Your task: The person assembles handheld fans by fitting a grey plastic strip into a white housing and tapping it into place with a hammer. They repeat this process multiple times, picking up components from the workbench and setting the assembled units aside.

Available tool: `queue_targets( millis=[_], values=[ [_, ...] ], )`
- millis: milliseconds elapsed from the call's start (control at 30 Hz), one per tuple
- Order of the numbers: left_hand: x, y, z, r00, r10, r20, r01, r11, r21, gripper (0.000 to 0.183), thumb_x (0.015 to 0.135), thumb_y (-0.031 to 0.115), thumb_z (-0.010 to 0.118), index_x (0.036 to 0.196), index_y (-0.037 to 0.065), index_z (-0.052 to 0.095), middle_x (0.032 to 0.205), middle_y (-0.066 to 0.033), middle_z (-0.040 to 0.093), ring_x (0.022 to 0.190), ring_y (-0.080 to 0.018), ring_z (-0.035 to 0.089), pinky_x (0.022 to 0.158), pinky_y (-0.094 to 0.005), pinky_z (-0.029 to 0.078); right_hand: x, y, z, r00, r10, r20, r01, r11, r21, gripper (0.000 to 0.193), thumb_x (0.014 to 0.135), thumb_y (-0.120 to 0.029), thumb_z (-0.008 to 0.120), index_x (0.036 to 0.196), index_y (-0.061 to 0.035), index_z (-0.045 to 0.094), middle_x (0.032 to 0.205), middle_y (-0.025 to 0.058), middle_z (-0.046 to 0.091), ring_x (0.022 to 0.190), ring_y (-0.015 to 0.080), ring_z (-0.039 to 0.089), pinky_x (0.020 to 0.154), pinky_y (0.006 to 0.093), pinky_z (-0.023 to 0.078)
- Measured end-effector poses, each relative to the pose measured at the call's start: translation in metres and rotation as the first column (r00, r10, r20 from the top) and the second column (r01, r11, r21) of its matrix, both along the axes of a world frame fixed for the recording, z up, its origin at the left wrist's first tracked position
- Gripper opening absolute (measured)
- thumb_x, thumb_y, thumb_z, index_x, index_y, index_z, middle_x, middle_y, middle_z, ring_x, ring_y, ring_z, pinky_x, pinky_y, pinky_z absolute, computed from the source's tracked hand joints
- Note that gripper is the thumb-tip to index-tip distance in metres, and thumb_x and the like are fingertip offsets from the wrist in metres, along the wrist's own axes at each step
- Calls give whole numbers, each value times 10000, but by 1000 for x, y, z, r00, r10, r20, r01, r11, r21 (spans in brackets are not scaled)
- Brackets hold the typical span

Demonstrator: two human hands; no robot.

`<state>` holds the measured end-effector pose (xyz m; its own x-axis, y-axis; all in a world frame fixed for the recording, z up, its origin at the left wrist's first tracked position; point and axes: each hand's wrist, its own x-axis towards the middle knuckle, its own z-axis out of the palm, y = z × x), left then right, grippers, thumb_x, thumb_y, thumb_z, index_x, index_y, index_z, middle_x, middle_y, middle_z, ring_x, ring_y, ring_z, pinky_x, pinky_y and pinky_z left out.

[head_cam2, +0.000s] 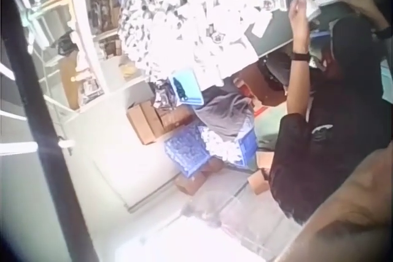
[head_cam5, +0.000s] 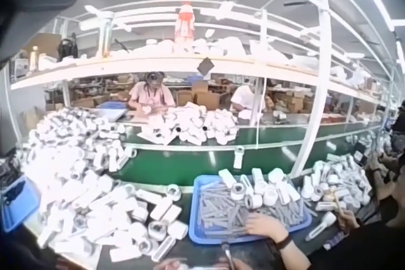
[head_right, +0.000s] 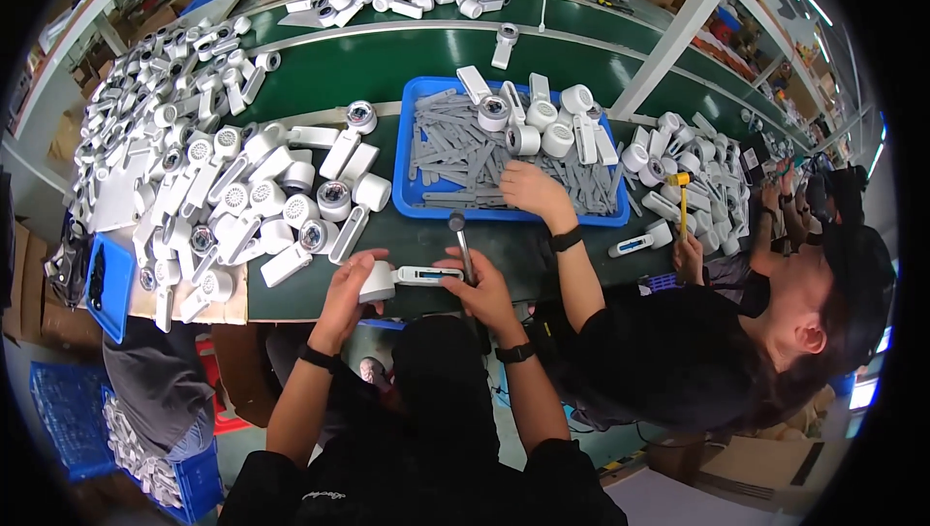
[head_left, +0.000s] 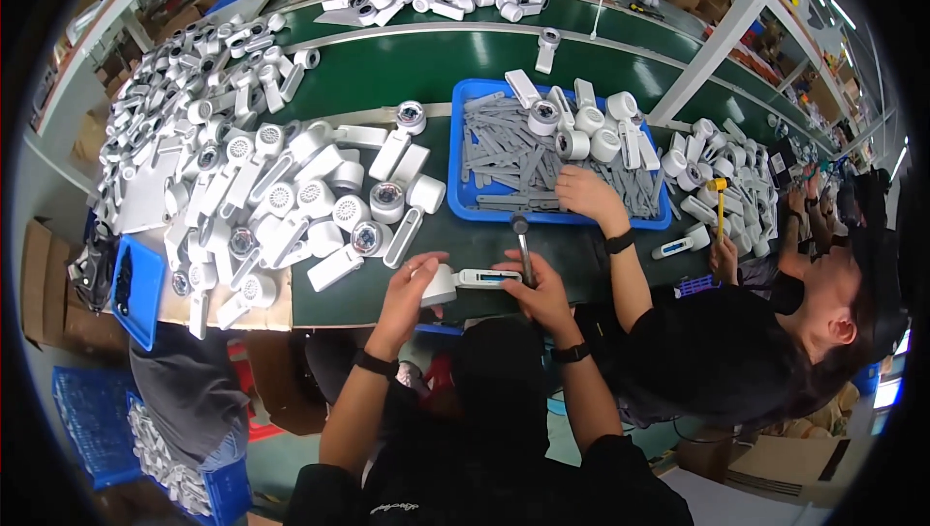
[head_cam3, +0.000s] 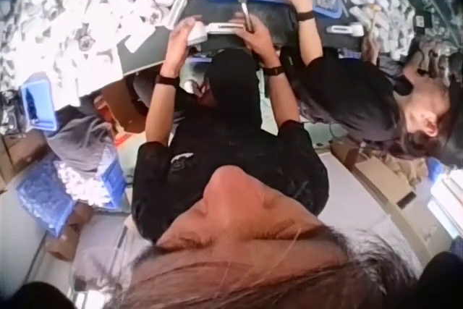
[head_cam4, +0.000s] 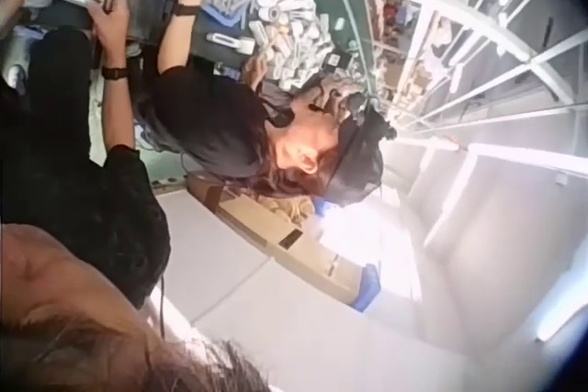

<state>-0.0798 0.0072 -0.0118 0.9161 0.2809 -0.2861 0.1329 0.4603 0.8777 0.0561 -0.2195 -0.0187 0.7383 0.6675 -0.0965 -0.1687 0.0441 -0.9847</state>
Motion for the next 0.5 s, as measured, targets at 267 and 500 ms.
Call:
queue_targets(
  millis=[267,500],
  values=[
    [9,-12,1,997,59,50,-76,630,773,693,927,318,789,1448,15,447,1374,-181,531,1230,-302,575,951,-413,544,-2,9,14,975,33,221,29,962,-271,497,889,-50,773,1343,-35,573,1150,39,761,568,38,557,477,216,424],
    [13,-2,8,997,27,-71,54,404,913,762,873,316,812,1427,-42,430,1349,-314,522,1262,-432,540,1061,-450,458,7,9,23,986,62,152,-6,938,-348,475,874,-55,782,1314,-31,605,1149,21,765,561,45,550,488,229,436]
  ],
)
